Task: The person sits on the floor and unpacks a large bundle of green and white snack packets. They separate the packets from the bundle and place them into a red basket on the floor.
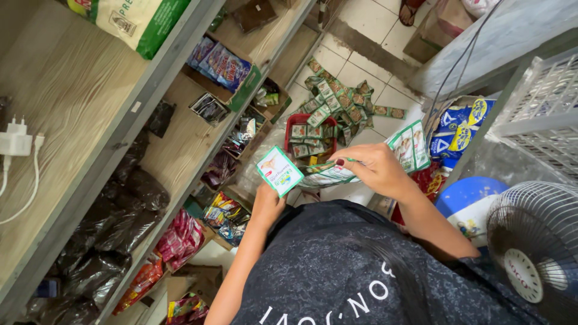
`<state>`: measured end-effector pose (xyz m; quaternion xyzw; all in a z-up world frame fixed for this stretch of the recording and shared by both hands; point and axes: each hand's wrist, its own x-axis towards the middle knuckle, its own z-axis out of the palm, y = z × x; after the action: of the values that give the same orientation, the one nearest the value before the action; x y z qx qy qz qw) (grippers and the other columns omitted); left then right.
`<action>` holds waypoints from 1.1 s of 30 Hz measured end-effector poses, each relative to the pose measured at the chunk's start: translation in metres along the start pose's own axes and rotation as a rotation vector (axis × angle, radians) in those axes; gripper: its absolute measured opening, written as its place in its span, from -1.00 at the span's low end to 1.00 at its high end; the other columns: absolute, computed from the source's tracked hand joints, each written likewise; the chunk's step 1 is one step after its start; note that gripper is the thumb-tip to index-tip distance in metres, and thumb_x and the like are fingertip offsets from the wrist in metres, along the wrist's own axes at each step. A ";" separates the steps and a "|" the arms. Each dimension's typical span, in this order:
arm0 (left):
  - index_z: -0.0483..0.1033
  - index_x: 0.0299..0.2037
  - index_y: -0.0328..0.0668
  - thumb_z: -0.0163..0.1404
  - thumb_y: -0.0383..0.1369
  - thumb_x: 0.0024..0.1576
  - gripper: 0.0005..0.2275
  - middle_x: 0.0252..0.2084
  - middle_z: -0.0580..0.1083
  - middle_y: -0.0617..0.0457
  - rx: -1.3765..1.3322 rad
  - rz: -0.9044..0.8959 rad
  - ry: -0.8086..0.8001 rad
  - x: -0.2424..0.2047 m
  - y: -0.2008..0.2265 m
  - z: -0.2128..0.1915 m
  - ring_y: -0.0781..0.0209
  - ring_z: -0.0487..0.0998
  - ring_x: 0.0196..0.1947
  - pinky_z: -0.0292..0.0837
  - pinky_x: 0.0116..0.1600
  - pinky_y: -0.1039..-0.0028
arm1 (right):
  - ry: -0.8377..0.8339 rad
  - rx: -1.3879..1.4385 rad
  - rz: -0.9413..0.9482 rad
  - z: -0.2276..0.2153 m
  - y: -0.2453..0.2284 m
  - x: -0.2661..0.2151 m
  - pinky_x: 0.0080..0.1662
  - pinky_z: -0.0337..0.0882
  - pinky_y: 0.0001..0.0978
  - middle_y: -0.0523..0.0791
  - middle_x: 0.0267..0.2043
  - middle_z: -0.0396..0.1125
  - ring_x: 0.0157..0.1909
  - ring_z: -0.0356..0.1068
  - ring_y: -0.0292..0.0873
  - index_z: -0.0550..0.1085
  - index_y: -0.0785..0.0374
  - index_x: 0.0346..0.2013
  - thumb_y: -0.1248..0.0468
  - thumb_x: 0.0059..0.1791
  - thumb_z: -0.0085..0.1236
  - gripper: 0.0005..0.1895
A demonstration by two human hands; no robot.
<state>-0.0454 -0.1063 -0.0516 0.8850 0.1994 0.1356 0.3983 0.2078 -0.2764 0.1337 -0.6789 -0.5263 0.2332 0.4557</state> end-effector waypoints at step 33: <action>0.51 0.10 -0.27 0.09 -0.34 0.24 -0.73 -0.03 0.60 -0.18 -0.344 -0.060 -0.272 0.037 -0.032 -0.010 -0.01 0.60 -0.03 0.46 0.06 0.29 | 0.274 -0.379 -0.176 0.000 -0.061 0.024 -0.25 0.44 -0.21 -0.04 -0.34 0.46 -0.30 0.48 0.02 0.57 0.28 -0.31 0.39 -0.10 0.21 -0.92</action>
<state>-0.0242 -0.0631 -0.0666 0.8079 0.1442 0.0351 0.5703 0.1856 -0.2521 0.1903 -0.7289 -0.5512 -0.0044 0.4060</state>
